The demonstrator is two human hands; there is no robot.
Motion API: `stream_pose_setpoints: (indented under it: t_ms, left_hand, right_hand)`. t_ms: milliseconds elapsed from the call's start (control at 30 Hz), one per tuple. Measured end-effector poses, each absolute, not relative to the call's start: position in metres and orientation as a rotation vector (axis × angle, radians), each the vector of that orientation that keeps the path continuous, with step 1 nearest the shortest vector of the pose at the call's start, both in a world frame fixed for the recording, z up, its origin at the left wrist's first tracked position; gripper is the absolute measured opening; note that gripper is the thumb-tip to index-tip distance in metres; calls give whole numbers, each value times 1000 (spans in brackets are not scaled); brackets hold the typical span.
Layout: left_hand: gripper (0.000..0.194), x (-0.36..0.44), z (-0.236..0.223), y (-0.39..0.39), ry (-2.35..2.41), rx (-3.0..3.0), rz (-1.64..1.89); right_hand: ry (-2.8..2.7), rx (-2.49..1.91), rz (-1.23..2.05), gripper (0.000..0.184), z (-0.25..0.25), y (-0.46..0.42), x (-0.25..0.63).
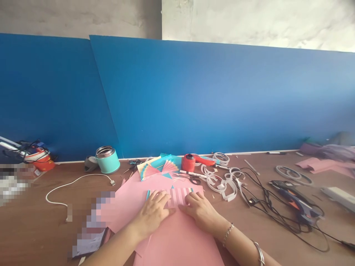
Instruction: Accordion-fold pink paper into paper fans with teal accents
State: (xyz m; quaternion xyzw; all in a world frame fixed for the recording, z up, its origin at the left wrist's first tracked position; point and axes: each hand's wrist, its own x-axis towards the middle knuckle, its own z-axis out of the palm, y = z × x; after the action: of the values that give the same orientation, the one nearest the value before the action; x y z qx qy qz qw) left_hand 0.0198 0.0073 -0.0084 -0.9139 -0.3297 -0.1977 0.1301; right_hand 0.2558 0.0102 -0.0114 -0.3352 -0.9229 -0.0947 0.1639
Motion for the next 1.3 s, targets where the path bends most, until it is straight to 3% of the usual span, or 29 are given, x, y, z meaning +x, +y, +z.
stream_pose_setpoints:
  t_ms: [300, 467, 600, 767, 933, 1133, 1300]
  left_hand:
    - [27, -8, -5, 1, -1114, -2716, -585]
    - [29, 2, 0, -5, -1210, -2659, -530]
    - [28, 5, -12, -11, -1258, -2598, -515]
    - [43, 6, -50, -41, -1248, -2401, -486]
    - [79, 20, -57, -62, -1277, -2536, -414]
    - [90, 25, -56, -57, -1304, -2771, -315]
    - [88, 17, -66, -53, -1328, -2646, -437]
  right_hand:
    - [-2634, -1086, -205, 28, -12, 10, 264]
    - [-2577, -1001, -196, 43, -2, -5, 242]
    - [-2677, -896, 22, 45, 0, -17, 227]
    - [-2723, -930, 232, 45, 2, -21, 225]
    - [-2692, -952, 295, 48, 4, -21, 226]
    - [-2664, -915, 287, 48, 2, -21, 225]
    - [-2675, -932, 295, 52, -2, -20, 228]
